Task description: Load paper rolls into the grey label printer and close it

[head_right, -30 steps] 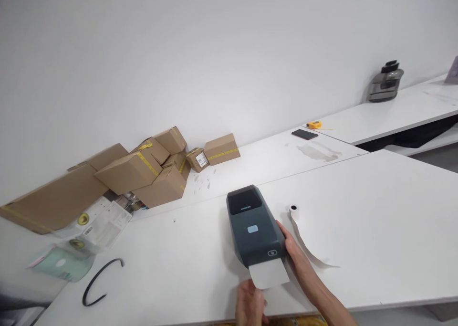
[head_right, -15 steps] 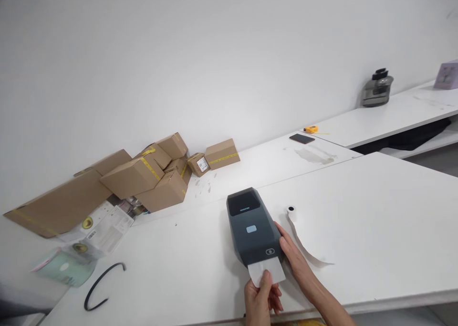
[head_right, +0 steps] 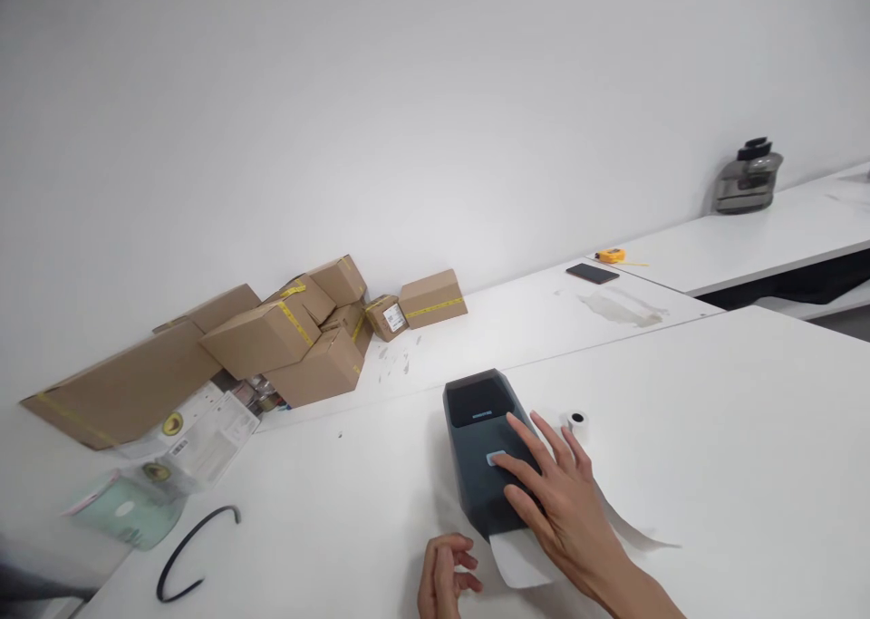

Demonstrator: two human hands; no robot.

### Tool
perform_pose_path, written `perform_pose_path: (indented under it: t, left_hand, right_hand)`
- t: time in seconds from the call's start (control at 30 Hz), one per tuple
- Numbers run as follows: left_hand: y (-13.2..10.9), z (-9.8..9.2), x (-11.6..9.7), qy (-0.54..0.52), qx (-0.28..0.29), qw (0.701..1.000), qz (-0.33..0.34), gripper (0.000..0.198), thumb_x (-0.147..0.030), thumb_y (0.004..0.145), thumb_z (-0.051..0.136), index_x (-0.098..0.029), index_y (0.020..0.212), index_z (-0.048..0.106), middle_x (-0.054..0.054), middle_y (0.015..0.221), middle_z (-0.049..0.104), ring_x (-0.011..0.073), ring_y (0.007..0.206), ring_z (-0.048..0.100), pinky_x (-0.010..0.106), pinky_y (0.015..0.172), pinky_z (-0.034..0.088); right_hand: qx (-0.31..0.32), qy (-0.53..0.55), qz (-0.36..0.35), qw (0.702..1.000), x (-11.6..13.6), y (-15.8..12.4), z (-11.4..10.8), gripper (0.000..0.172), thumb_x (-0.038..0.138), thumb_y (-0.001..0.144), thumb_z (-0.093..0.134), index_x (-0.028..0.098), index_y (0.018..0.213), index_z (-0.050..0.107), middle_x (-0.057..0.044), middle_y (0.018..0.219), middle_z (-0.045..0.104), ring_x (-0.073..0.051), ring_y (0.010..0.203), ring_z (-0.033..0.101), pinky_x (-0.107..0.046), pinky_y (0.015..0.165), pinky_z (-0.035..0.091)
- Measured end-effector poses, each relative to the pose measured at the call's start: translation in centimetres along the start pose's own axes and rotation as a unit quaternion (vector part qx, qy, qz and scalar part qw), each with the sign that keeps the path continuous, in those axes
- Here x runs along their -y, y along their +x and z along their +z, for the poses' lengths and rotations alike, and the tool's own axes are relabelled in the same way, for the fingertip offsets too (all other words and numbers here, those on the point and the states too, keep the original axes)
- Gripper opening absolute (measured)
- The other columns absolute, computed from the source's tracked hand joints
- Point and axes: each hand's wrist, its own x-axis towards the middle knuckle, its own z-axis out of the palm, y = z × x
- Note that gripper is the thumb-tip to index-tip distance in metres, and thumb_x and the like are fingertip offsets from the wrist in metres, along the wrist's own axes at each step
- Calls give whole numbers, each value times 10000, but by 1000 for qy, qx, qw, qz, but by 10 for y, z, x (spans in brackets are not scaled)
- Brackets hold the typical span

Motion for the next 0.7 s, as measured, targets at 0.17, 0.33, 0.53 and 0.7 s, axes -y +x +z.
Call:
perform_pose_path:
  t: [0.17,0.33,0.53,0.7]
  left_hand:
    - [1,11,-8,12,-7,1000,16,521,-652,811,561,-191,1005,705,104,1072,698,236,1021,631,288,823,520]
    - [-7,26,-21,8,51,999,15,616,-611,876,499,-211,1340,562,91,1473,512,241,1370,451,294,1086,395]
    - [-13,29,-27,11,74,997,7,654,-602,896,463,-198,1409,502,89,1528,453,228,1413,403,283,1117,372]
    - [-9,30,-32,16,64,998,7,670,-614,870,499,-195,1392,527,97,1521,465,252,1426,387,311,1140,356]
  right_hand:
    - [-17,-71,-18,997,2,1,5,291,335,947,495,351,1202,632,14,1494,506,-287,1449,297,-541,1141,167]
    - [-28,-83,-15,996,9,0,5,275,350,946,508,350,1183,648,20,1466,541,-291,1444,318,-562,1150,156]
    - [16,34,60,998,1,-14,10,345,425,965,467,407,1283,599,33,1527,466,-324,1441,354,-614,1111,317]
    - [19,261,251,932,-6,-25,7,504,500,1001,321,376,1485,394,5,1596,357,-292,1462,332,-570,1140,379]
